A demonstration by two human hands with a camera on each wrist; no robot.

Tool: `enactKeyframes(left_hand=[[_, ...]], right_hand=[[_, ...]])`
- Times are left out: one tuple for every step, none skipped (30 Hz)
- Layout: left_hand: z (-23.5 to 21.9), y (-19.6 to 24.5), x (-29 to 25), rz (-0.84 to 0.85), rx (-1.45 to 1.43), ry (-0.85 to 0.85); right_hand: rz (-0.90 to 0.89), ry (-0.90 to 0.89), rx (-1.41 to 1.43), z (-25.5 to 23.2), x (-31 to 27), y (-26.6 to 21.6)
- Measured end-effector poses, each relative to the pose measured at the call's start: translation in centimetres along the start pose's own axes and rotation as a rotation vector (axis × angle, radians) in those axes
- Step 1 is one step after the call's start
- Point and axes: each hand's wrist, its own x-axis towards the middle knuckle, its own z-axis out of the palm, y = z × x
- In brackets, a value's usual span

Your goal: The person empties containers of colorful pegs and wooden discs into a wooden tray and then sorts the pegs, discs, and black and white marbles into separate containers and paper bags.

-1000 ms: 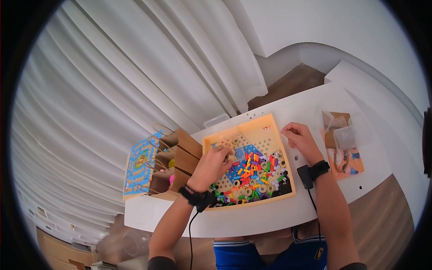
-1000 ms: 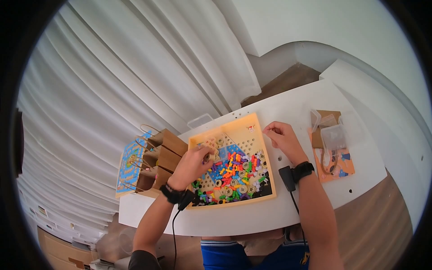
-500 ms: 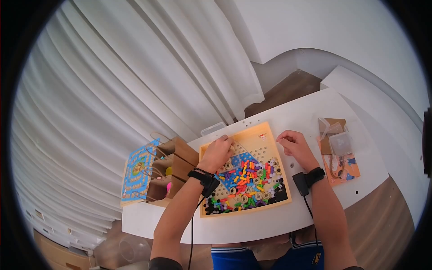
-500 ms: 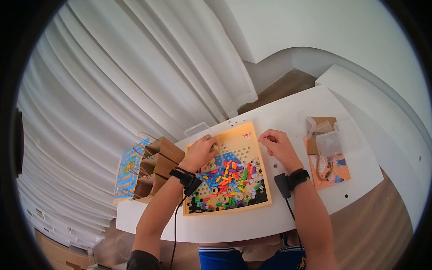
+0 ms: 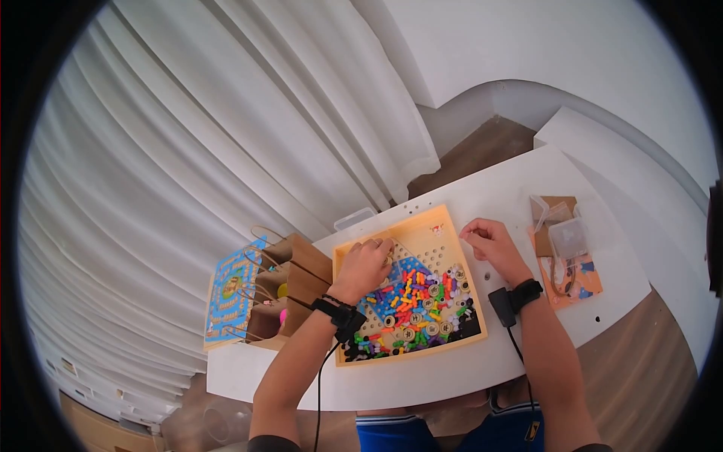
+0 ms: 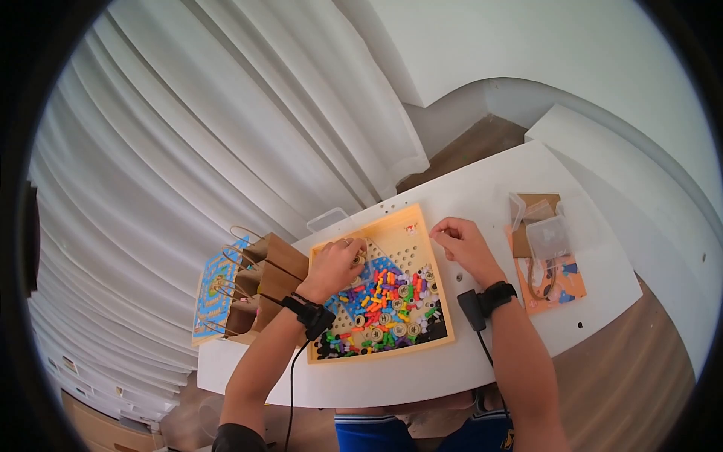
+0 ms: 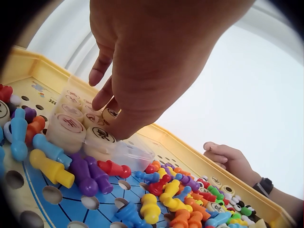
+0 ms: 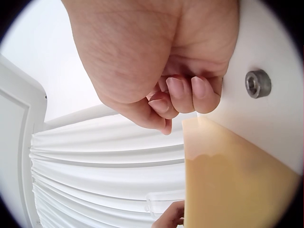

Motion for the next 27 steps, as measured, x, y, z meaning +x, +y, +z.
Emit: enactKeyframes(left_hand=[[0.1,0.0,0.1,-0.001,0.002,0.009],[0.3,0.0,0.2,-0.001,0.003,0.019],[0.5,-0.1,0.3,0.001,0.003,0.021],[0.7,-0.2,0.4,0.009,0.009,0.044],[0.9,-0.3,0.4,0.017,0.015,0.065],[0.6,-0.2,0.5,0.018,0.014,0.064],[0.4,-0.2,0.6,0.006,-0.005,0.054],[0.2,-0.1,0.7,-0.006,-0.024,0.043],[0.4,-0.3,0.7,-0.006,-0.024,0.042],[0.5,-0.4,0.8,0.000,-0.031,0.047],[0.7,-0.6,0.8,0.006,-0.037,0.052],[0.8,-0.6,0.9,0.006,-0.038,0.052],[0.8,-0.5,1.0,-0.003,-0.036,0.049],[0.9,-0.5,1.1,-0.011,-0.033,0.047],[0.8,-0.4,1.1,-0.010,-0.033,0.048],[0.7,-0.2,1.2,-0.015,-0.034,0.044],[0.6,-0.1,1.1,-0.019,-0.036,0.040],[0.3,0.1,1.1,-0.019,-0.036,0.040],[0.0,0.3,0.9,0.001,-0.079,0.086],[-0.4,0.4,0.6,0.021,-0.121,0.131],[-1.1,0.8,0.2,0.020,-0.121,0.130],[-2.1,1.2,-0.5,-0.028,-0.251,0.193],[-2.9,1.4,-1.2,-0.076,-0.379,0.255],[-3.4,1.3,-2.0,-0.075,-0.380,0.252],[-3.8,1.1,-3.2,-0.160,-0.520,0.289],[-4.0,1.0,-4.3,-0.247,-0.660,0.325],[-4.0,1.3,-5.7,-0.249,-0.662,0.326]], right_hand=[[-0.002,0.001,-0.002,-0.1,0.1,0.2],[-0.003,-0.004,0.009,-0.2,0.2,0.6],[-0.003,-0.008,0.021,-0.2,0.3,0.7],[-0.004,-0.007,0.020,-0.3,0.3,0.7],[-0.001,-0.008,0.025,-0.2,0.3,0.6],[0.002,-0.009,0.030,-0.2,0.3,0.6],[0.003,-0.009,0.031,-0.2,0.2,0.5],[0.001,-0.010,0.030,-0.1,0.2,0.4],[-0.002,-0.011,0.029,-0.1,0.1,0.4],[-0.001,-0.011,0.029,-0.1,0.1,0.3],[0.003,-0.010,0.030,-0.1,0.1,0.3],[0.007,-0.010,0.031,-0.1,0.1,0.2],[0.008,-0.009,0.030,-0.1,0.1,0.3],[0.005,-0.017,0.038,-0.2,0.2,0.4],[0.002,-0.025,0.046,-0.2,0.3,0.5],[0.001,-0.025,0.045,-0.2,0.3,0.5],[0.001,-0.018,0.036,-0.2,0.3,0.5],[0.002,-0.012,0.026,-0.2,0.3,0.5],[0.002,-0.012,0.026,-0.2,0.3,0.5],[0.002,-0.011,0.030,-0.2,0.3,0.4],[0.002,-0.010,0.034,-0.1,0.2,0.3],[0.003,-0.010,0.036,-0.2,0.3,0.3],[0.002,-0.013,0.036,-0.2,0.3,0.4],[0.001,-0.015,0.035,-0.3,0.2,0.4],[0.003,-0.014,0.036,-0.2,0.1,0.3],[0.004,-0.002,0.025,-0.1,0.0,0.0],[0.005,0.008,0.012,0.1,0.0,-0.1]])
